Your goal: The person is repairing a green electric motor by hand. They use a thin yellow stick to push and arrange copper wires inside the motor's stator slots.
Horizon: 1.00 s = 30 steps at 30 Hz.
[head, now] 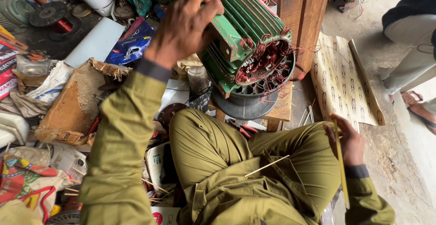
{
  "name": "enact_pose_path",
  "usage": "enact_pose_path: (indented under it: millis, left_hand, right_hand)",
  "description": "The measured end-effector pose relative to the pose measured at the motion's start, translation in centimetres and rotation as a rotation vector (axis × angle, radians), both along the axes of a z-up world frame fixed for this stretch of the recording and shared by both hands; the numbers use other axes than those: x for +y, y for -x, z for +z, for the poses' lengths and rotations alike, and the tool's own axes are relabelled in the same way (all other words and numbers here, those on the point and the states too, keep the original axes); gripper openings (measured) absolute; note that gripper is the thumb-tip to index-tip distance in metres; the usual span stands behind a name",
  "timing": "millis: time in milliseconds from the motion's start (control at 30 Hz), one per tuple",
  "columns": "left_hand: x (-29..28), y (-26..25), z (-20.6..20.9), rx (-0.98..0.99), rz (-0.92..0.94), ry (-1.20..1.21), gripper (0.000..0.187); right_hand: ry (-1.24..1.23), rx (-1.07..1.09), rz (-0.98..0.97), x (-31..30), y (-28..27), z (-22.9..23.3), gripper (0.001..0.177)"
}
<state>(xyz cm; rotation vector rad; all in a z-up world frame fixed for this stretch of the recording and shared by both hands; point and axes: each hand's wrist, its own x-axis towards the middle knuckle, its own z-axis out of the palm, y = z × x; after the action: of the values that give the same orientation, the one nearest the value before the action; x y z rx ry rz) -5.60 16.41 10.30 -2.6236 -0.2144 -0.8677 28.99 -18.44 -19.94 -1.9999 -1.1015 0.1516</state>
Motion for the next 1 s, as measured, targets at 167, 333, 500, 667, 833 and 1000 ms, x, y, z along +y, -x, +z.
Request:
enact_pose_path:
  millis: [167, 333, 500, 667, 833, 1000]
  left_hand:
    - [-0.3, -2.4, 2.0, 0.076, -0.044, -0.206, 0.011]
    - [-2.7, -14.5, -1.8, 0.061, 0.295, -0.167, 0.031]
    - [0.1, -17.7, -0.8, 0.355, 0.414, 0.220, 0.031]
    - [1.6, -13.1, 2.8, 0.404, 0.138, 0.543, 0.037]
    - [-0.3, -4.9, -0.5, -0.227, -0.306, 0.495, 0.033]
    - [-10.7, -3.3, -13.4, -1.265, -0.353, 1.120, 0.019]
  right_hand:
    - [0.092, -0.062, -0.049, 0.0, -1.0, -4.6, 0.046]
    - [0.122, -0.073, -0.132, 0.4, -0.4, -6.1, 0.054]
    - [0.063, -0.154, -0.122, 1.0, -1.1, -5.6, 0.054]
    - [-0.031, -0.054, -0.071, -0.5, 0.1, -6.3, 0.034]
    - [-0.044, 0.207, -0.010, -0.4, 2.9, -3.0, 0.024]
    - [-0.251, 0.177, 0.242, 1.1, 7.7, 4.3, 0.030]
